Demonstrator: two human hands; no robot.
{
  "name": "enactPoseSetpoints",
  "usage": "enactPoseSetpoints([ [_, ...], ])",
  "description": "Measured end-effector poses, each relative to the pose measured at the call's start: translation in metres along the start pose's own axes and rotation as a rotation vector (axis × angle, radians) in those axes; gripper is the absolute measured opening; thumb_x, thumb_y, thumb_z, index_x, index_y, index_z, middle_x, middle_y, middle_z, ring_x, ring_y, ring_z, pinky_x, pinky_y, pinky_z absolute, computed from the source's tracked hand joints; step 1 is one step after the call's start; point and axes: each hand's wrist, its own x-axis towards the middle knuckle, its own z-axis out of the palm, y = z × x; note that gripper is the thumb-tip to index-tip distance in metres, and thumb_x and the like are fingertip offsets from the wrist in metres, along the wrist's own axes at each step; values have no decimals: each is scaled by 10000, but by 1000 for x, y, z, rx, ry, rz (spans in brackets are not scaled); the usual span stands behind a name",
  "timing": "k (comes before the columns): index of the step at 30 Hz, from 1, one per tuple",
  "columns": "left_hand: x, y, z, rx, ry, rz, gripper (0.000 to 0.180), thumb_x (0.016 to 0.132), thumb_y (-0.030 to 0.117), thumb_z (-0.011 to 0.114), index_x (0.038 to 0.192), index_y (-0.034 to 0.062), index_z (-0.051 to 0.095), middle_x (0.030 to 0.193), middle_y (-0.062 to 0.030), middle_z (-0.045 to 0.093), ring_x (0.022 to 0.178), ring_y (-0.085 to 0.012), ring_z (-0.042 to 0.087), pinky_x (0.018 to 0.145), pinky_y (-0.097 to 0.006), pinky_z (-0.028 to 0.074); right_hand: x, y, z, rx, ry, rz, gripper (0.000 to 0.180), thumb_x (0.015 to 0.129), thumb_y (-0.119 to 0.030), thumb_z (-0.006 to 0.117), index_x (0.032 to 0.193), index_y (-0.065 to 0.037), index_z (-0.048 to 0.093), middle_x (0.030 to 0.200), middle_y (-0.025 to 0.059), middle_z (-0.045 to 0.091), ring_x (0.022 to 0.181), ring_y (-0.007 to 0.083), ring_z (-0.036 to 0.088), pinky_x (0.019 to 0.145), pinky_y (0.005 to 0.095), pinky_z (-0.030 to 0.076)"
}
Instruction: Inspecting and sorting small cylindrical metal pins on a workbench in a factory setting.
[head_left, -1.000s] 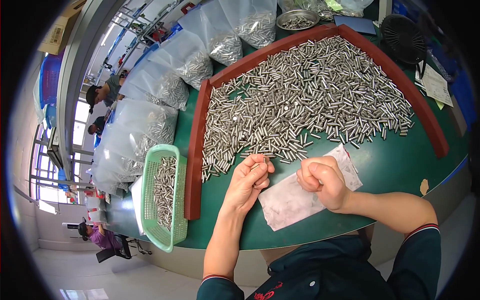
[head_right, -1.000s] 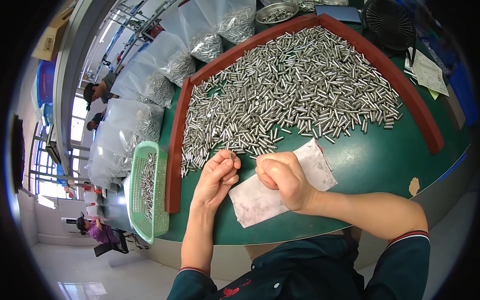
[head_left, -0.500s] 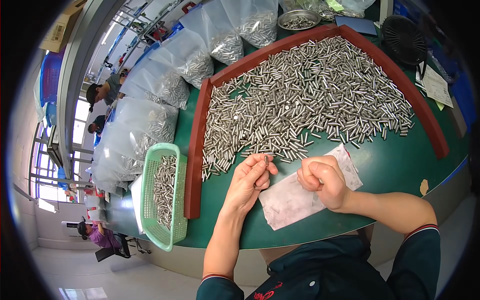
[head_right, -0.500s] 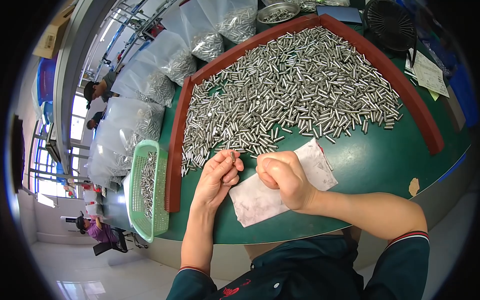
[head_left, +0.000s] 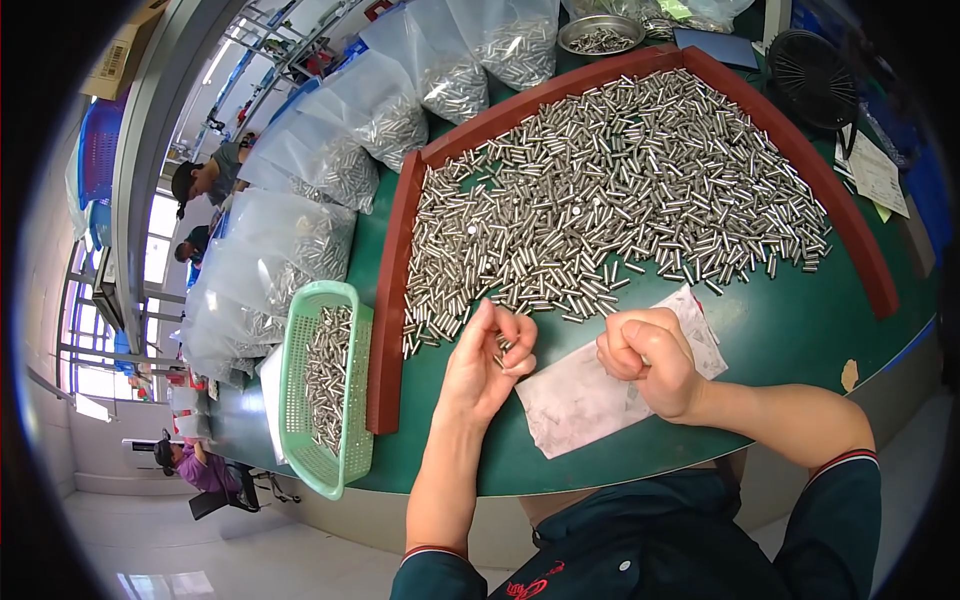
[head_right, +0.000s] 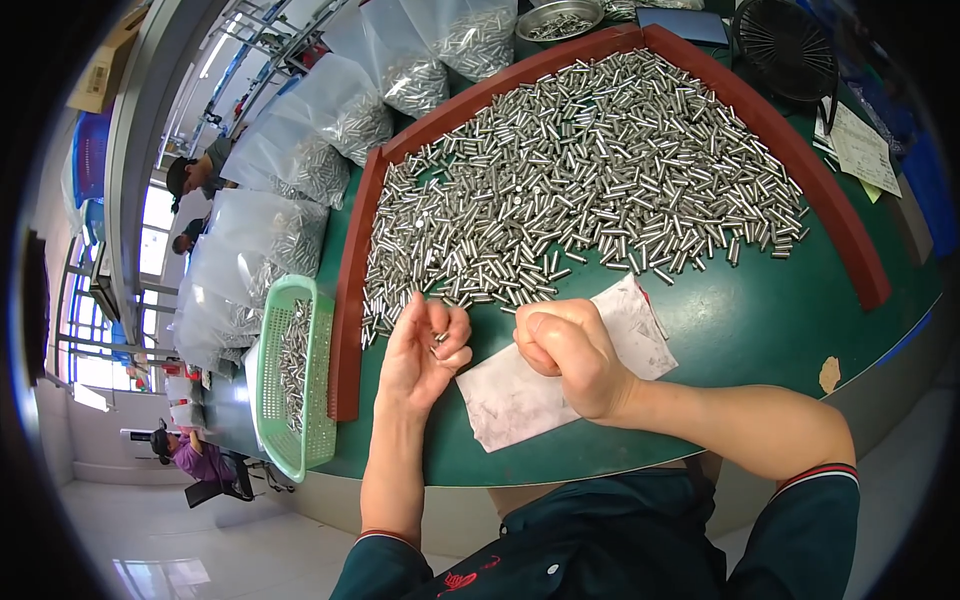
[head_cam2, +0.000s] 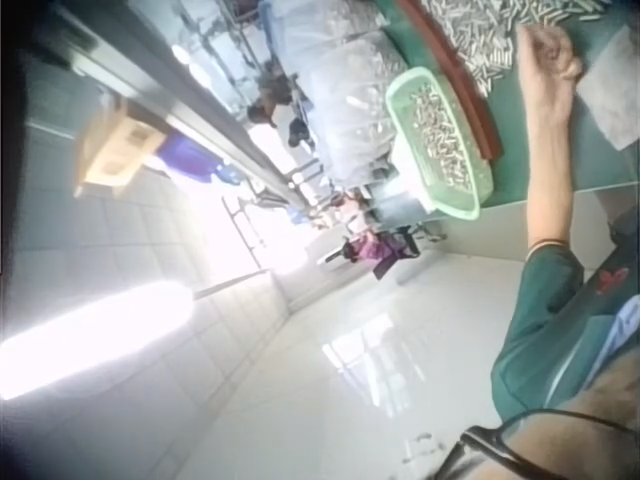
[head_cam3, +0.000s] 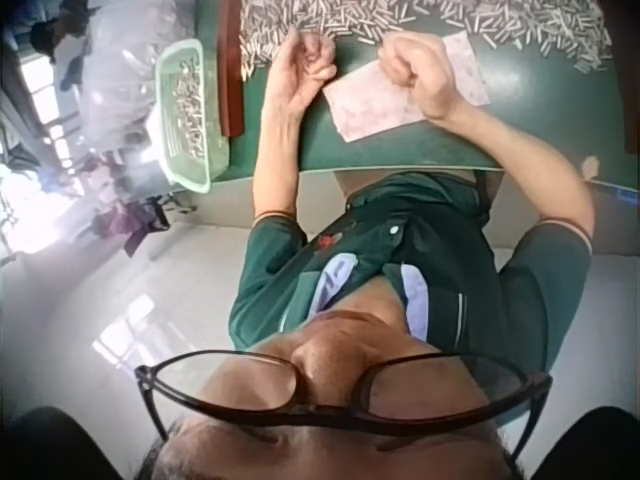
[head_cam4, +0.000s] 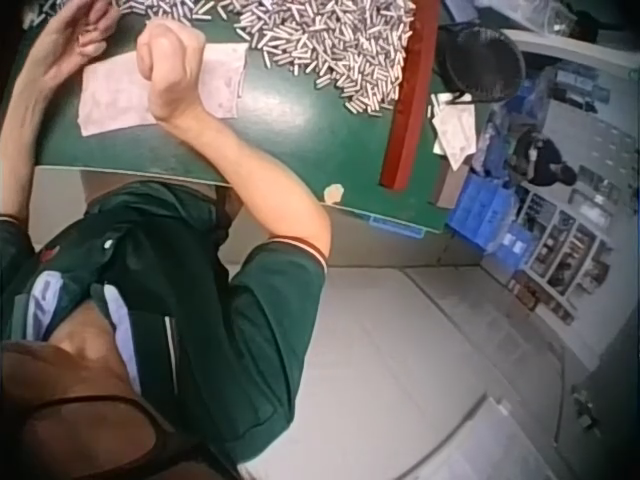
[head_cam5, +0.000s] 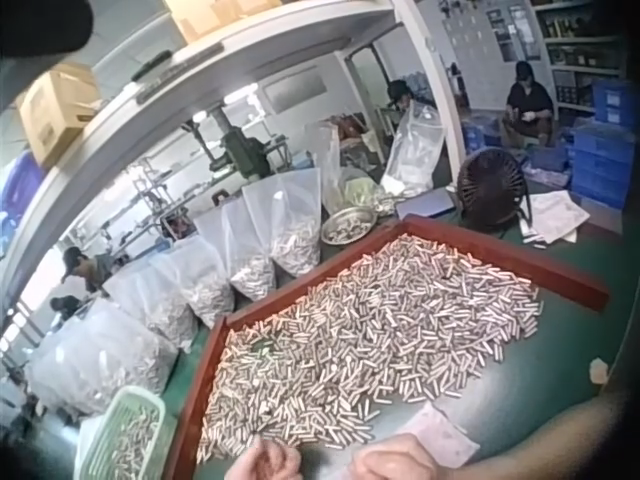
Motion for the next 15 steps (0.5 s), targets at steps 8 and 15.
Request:
enactPoseSetpoints([
  [8,2,3,-1,1283,364,445,109,746,91,644,757,5,579,535,54,434,507,-22,380,456,-195,321,1,0,-2,18,-12,-6,317,801,-205,349,515,-81,291,452,-13,265,426,77,207,427,234,181],
  [15,5,-5,1,1622,383,481,118,709,80,650,758,-2,579,486,-10,418,428,-104,398,436,-263,351,1,-1,-1,1,-9,-3,303,793,-189,340,515,-76,296,466,-14,284,449,72,223,435,231,198],
])
